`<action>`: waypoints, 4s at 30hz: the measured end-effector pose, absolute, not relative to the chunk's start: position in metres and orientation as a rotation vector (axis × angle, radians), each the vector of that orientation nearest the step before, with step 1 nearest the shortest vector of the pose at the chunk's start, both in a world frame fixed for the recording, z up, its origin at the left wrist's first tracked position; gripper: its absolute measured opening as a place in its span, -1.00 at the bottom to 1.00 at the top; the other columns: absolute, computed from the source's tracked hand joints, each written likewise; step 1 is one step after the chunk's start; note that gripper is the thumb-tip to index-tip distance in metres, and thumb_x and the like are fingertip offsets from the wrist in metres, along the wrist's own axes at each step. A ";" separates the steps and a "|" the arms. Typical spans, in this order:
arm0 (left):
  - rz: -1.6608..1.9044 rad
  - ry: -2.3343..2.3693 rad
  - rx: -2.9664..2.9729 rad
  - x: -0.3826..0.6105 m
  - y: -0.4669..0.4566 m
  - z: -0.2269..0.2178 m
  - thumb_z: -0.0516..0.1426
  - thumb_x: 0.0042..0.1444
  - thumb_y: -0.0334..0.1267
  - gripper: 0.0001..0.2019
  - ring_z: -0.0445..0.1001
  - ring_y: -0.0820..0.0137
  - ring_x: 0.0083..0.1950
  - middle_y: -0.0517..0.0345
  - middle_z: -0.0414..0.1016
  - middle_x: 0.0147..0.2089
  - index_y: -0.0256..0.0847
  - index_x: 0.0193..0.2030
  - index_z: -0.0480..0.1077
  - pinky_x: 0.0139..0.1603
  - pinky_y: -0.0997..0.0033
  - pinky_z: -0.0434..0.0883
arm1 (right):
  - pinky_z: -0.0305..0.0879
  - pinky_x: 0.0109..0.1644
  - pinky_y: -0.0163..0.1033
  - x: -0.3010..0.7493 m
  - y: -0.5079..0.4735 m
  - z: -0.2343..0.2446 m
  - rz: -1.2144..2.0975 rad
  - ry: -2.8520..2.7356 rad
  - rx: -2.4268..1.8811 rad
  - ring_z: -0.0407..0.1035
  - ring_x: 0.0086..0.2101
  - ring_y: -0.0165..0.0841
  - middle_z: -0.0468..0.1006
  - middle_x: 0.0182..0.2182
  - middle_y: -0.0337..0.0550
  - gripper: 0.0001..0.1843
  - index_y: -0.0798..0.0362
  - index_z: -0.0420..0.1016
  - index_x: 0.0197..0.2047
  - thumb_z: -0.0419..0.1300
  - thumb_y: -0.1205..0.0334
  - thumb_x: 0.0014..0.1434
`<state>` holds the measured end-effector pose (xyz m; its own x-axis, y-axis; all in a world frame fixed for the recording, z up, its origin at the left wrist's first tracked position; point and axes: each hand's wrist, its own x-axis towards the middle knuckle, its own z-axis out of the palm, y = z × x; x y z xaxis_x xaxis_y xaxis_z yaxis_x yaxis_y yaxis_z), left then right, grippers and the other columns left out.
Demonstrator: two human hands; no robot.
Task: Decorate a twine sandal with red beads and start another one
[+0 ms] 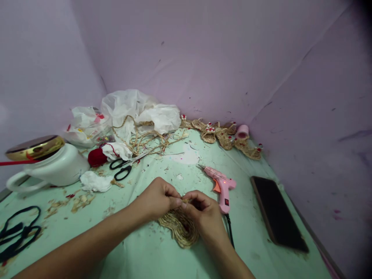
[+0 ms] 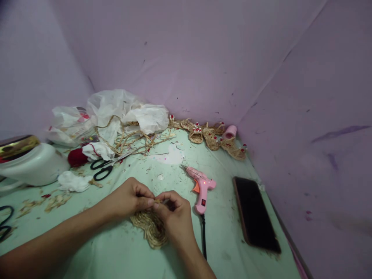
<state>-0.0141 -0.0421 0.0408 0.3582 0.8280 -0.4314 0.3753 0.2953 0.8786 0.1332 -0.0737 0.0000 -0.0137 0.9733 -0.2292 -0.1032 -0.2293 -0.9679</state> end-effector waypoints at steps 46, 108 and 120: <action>0.669 1.509 1.319 -0.023 -0.073 0.026 0.05 -0.05 -0.17 -0.80 0.22 0.46 -0.51 0.24 0.29 -0.58 -0.26 -0.51 0.35 -0.49 0.50 0.17 | 0.06 -0.54 -0.31 0.137 -0.085 0.013 1.197 -1.645 -1.658 0.25 -0.60 -0.39 0.41 -0.65 -0.24 -0.88 0.03 0.42 -0.53 0.18 0.19 -0.04; 0.915 1.261 0.861 -0.028 -0.057 0.029 0.19 -0.17 -0.21 -0.82 0.30 0.49 -0.45 0.17 0.39 -0.50 -0.32 -0.50 0.40 -0.36 0.47 0.24 | 0.06 -0.57 -0.41 0.138 -0.084 0.007 1.584 -1.040 -1.426 0.17 -0.62 -0.52 0.39 -0.61 -0.29 -0.78 0.15 0.48 -0.42 0.26 0.19 -0.16; 0.349 1.939 1.780 -0.087 -0.035 0.041 -0.01 -0.05 -0.25 -0.78 0.32 0.37 -0.49 0.14 0.39 -0.56 -0.26 -0.57 0.38 -0.47 0.44 0.19 | 0.28 -0.45 -0.33 0.142 -0.084 0.010 1.323 -0.989 -1.611 0.37 -0.51 -0.35 0.54 -0.51 -0.19 -0.56 0.12 0.49 -0.29 0.34 0.08 -0.27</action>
<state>-0.0874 -0.0353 0.0410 -0.0371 0.9838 -0.1754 0.8609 0.1206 0.4943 0.1420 -0.0837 0.0100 0.1427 0.9251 -0.3519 0.0757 -0.3646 -0.9281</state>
